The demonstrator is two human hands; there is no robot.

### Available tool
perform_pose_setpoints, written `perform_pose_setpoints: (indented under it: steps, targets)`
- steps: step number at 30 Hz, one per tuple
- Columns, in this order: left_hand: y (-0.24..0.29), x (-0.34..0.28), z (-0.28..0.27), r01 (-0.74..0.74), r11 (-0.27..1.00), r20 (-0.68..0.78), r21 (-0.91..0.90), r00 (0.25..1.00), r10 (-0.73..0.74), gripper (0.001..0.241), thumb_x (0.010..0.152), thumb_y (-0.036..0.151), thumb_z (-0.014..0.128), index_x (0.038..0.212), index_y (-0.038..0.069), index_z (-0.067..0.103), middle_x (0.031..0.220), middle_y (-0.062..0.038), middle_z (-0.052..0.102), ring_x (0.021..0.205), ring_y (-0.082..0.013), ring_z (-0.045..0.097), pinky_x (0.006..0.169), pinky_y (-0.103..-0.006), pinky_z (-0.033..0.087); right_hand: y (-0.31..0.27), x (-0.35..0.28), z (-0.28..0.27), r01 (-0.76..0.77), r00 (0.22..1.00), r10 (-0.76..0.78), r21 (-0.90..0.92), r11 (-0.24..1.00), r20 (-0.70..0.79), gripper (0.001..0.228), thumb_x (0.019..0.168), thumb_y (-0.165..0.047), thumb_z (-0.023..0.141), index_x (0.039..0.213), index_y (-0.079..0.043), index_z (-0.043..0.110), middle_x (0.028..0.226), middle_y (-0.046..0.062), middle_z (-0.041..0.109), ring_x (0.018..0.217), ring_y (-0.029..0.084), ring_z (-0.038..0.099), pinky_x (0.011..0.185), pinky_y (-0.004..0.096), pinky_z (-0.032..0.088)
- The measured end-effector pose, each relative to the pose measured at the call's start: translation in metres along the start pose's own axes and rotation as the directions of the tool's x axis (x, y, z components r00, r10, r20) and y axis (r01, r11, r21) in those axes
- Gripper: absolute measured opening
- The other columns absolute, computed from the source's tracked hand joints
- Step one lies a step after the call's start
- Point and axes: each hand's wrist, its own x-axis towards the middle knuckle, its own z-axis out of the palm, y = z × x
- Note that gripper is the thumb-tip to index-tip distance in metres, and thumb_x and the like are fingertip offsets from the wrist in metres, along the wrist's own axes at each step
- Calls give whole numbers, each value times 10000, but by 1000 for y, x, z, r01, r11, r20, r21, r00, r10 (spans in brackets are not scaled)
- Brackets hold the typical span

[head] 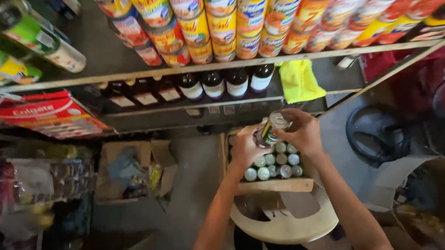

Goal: Restocking canned goods from a cardboard box onto store shelves.

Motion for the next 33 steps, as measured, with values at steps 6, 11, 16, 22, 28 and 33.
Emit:
perform_pose_setpoints:
  steps: [6,11,16,22,28,33]
  targets:
    - [100,21,-16,-119,988,30,97,993,116,470,617,279,924,1007,72,762,913,-173,727,885,-377,695,794,-457,537,-83,0,-53,94,990,-100,-61,994,-97,588,666,-251,942,1145,2,714,812,54,729,643,77,641,591,264,552]
    - [160,34,-30,18,999,8,38,1000,-18,505,580,336,908,950,41,730,824,-154,735,766,-329,734,714,-406,572,-135,4,-88,266,943,-288,-143,953,-165,581,669,-238,958,1122,13,695,878,101,700,747,129,654,676,285,543]
    - [202,42,-52,-147,989,-37,6,988,147,562,593,319,917,1015,12,709,897,-157,745,840,-293,737,756,-383,575,-145,7,-100,319,947,-308,170,932,-87,603,817,-225,881,1266,3,548,1114,68,692,1043,120,677,889,290,581]
    - [227,59,-68,-169,980,72,-103,981,177,547,640,254,913,1087,7,718,934,-123,787,802,-198,710,769,-349,584,-160,7,-110,371,912,-403,271,888,73,542,954,-148,786,1415,16,554,1231,73,673,1102,108,591,944,306,531]
    - [227,70,-70,-277,899,-16,-339,957,289,911,634,175,927,1363,36,399,1036,-98,750,895,-169,722,812,-330,591,-180,10,-116,223,954,-279,358,907,113,599,915,-201,741,1428,-9,498,1182,24,663,1045,75,616,840,254,565]
    - [200,82,-53,-270,819,-23,-507,954,300,898,703,88,905,1391,47,328,1113,-144,713,1005,-190,704,905,-357,572,-163,22,-111,347,919,-394,430,834,21,509,1003,-188,685,1432,15,503,1230,46,652,1132,101,593,960,281,510]
